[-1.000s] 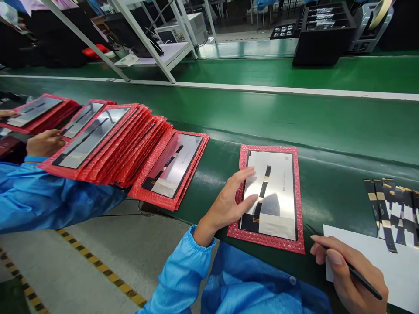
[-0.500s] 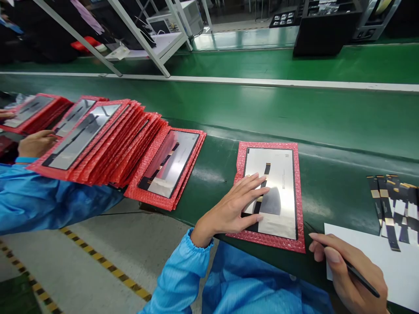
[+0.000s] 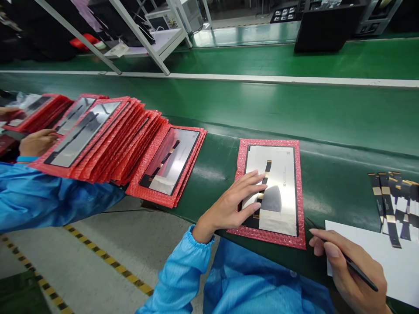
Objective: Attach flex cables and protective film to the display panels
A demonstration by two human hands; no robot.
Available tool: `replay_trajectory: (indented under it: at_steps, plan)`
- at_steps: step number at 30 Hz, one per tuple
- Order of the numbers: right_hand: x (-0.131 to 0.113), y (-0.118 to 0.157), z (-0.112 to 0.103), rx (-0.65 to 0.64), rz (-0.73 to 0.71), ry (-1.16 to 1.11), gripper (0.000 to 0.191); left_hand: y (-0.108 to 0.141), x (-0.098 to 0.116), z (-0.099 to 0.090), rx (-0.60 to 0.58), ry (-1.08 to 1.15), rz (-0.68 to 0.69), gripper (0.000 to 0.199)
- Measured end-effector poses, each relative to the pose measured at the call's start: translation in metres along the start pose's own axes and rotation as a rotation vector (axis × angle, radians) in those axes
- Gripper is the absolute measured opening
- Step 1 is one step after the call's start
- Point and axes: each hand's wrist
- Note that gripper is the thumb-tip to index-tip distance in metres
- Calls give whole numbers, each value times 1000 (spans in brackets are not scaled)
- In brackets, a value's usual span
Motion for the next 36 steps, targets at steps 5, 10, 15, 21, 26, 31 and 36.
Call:
replay_trajectory:
  at_steps: [5, 10, 15, 21, 26, 31, 36]
  plan:
    - [-2, 0, 0, -7, 0, -1, 25, 3, -2, 2, 80, -34, 22, 44]
    - [4, 0, 3, -60, -68, 86, 23, 9, 8, 12, 54, -214, 24, 52]
    - [6, -9, 11, -188, -205, 178, 43, 16, 24, 36, 12, -358, 5, 67]
    - [6, -13, 16, -261, -262, 238, 56, 19, 31, 47, 25, -349, -49, 68]
    - [6, -14, 16, -272, -259, 246, 55, 21, 32, 42, -11, -307, -71, 67]
    - [8, -12, 16, -243, -262, 267, 55, 27, 34, 39, -18, -349, -59, 71]
    - [17, -10, 21, -140, -374, 368, 57, 35, 23, 42, 17, -701, 58, 88]
Point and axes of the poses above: each hand's wrist, its own y-axis away from the middle knuckle, its own z-axis out of the palm, x = y × z, and after that the axes turned 3 degrees about y, right-handed
